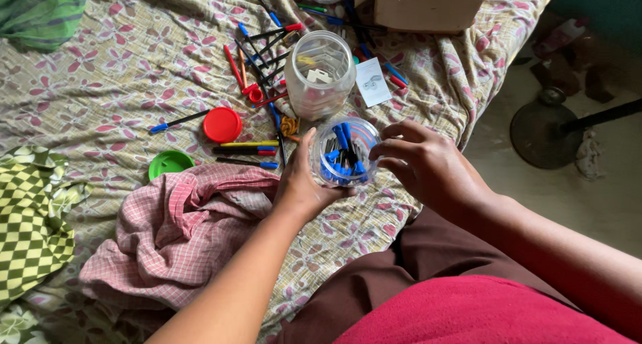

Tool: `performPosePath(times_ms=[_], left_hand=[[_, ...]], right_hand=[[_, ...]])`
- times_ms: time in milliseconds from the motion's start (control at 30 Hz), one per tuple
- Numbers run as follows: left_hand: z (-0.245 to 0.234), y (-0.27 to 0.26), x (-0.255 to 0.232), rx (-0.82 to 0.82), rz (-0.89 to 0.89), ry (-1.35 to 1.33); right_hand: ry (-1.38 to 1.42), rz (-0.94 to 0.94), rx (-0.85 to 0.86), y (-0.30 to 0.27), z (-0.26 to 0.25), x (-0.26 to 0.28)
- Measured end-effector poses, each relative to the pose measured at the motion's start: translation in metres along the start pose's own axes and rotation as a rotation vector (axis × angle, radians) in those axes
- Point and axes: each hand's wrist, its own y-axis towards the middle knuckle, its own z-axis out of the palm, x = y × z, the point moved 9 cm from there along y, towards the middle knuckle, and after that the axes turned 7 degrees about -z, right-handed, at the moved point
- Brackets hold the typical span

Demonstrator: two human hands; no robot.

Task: The person repeatedly picks up a black pen body and a blue refill, inserts the refill into the body, and places the assembled pen into a clear plastic jar. The person occasionally picks up a small white card and appears to write on it with the pen before continuing the assembly process.

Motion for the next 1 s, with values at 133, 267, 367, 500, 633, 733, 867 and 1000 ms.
performPosePath(times_ms=[133,267,367,500,633,733,867,1000], left_hand=[[-0.010,0.000,-0.002,-0.026,0.022,-0.044],[-0.006,0.002,0.011,-0.007,-0.079,-0.045],[0.000,0.007,0.019,0.039,-0.110,0.008],[-0.005,0.010,0.022,0.045,-0.111,0.029],[0.002,0.007,0.047,0.133,-0.248,-0.013],[0.008,0.007,0.075,0.094,-0.336,0.136],[0.018,0.009,0.112,0.090,-0.446,0.161],[0.029,0.023,0.145,0.094,-0.541,0.160]], right_hand=[[-0.009,0.018,0.099,0.009,0.015,-0.006],[0.038,0.041,0.299,0.012,0.041,-0.013],[0.010,0.035,0.373,0.011,0.054,-0.015],[0.048,0.017,0.358,0.012,0.052,-0.017],[-0.021,0.030,0.291,0.020,0.041,-0.016],[-0.036,0.132,0.306,0.023,0.038,-0.023],[0.007,0.145,0.285,0.027,0.036,-0.026],[0.051,0.160,0.272,0.030,0.037,-0.033]])
